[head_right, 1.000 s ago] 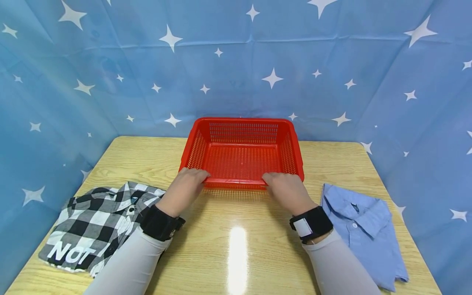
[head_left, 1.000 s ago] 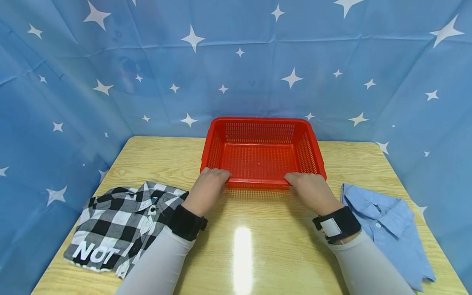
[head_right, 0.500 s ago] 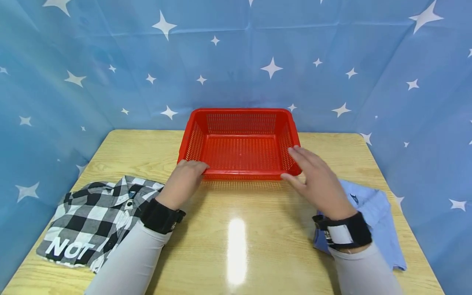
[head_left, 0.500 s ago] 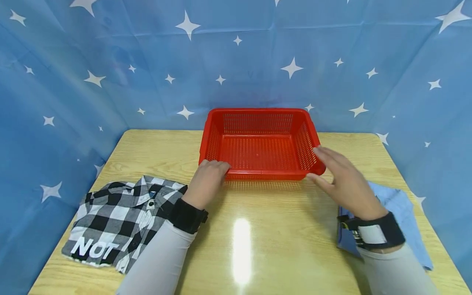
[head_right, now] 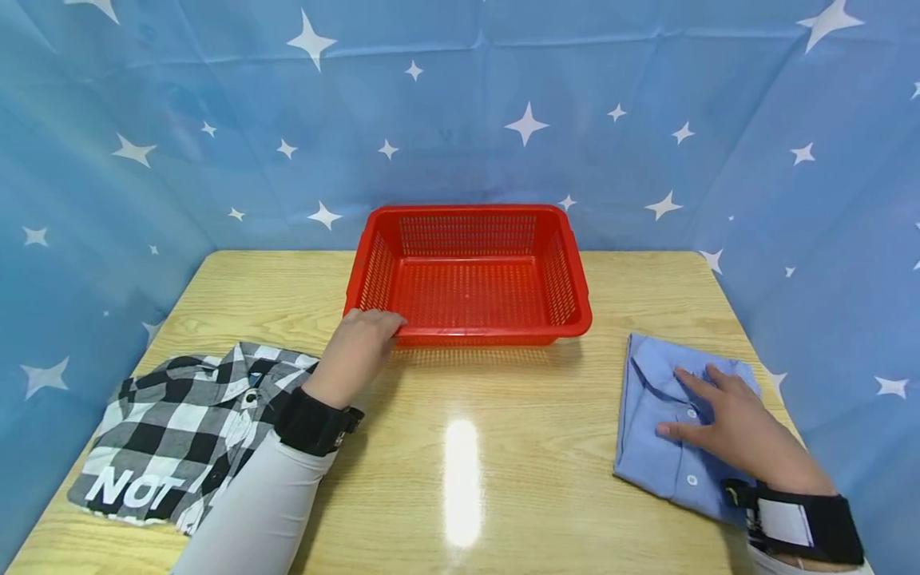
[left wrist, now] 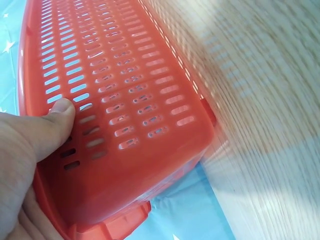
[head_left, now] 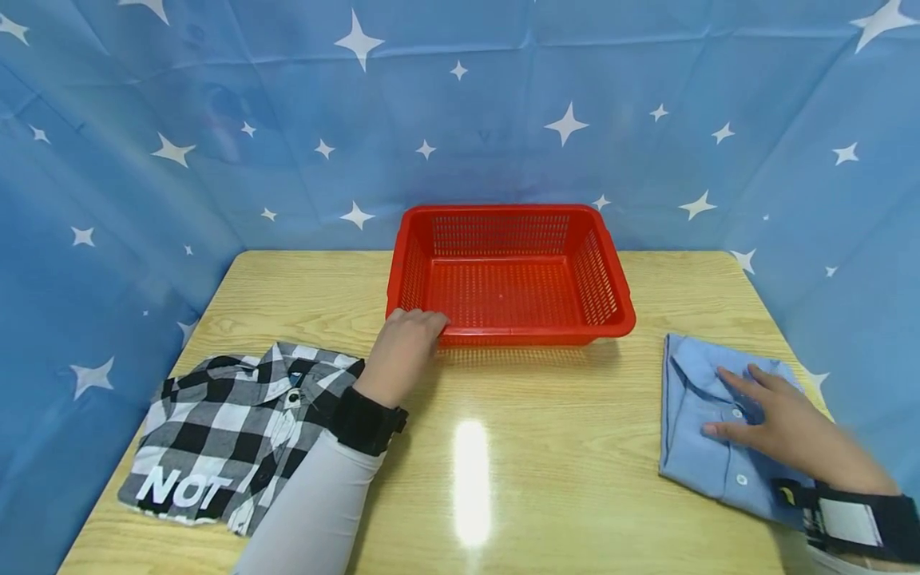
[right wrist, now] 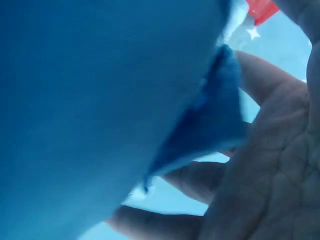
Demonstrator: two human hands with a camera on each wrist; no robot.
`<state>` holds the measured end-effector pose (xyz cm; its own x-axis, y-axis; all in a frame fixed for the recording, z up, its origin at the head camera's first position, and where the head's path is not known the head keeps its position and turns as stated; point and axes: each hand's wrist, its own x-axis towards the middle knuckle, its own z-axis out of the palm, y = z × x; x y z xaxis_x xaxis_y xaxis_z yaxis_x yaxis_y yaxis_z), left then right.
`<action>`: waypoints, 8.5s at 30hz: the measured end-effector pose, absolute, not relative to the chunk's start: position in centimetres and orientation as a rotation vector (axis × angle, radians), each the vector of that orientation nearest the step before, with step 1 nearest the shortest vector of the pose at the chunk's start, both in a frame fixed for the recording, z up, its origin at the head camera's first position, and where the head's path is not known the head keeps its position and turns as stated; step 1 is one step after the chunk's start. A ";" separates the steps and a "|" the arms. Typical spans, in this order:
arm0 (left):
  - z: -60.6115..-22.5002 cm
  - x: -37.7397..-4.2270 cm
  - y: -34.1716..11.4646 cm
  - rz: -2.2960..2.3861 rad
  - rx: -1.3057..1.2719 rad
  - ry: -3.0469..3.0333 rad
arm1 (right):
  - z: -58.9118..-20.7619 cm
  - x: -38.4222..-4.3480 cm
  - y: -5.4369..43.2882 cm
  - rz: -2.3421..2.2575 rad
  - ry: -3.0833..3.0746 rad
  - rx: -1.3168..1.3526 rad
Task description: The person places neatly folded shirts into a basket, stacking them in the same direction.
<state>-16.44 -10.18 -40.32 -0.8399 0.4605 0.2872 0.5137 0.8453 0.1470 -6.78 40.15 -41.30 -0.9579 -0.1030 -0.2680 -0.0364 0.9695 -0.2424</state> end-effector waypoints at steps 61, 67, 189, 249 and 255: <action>-40.6 -16.5 -10.2 -0.370 -0.701 -2.761 | -41.2 -7.7 13.0 -0.298 2.764 -0.523; -40.6 -16.5 -10.2 -0.391 -0.698 -2.754 | -41.3 -8.1 11.7 -0.292 2.791 -0.515; -37.4 -26.8 -3.0 -2.114 0.235 -2.769 | -36.8 -25.6 18.9 -1.411 2.285 0.231; -43.1 -7.5 -31.9 -0.657 -0.353 -3.377 | -41.1 -15.8 20.0 -0.238 3.289 -0.886; -42.8 -7.5 -31.0 -0.574 -0.334 -3.394 | -40.9 -15.8 20.0 -0.248 3.288 -0.871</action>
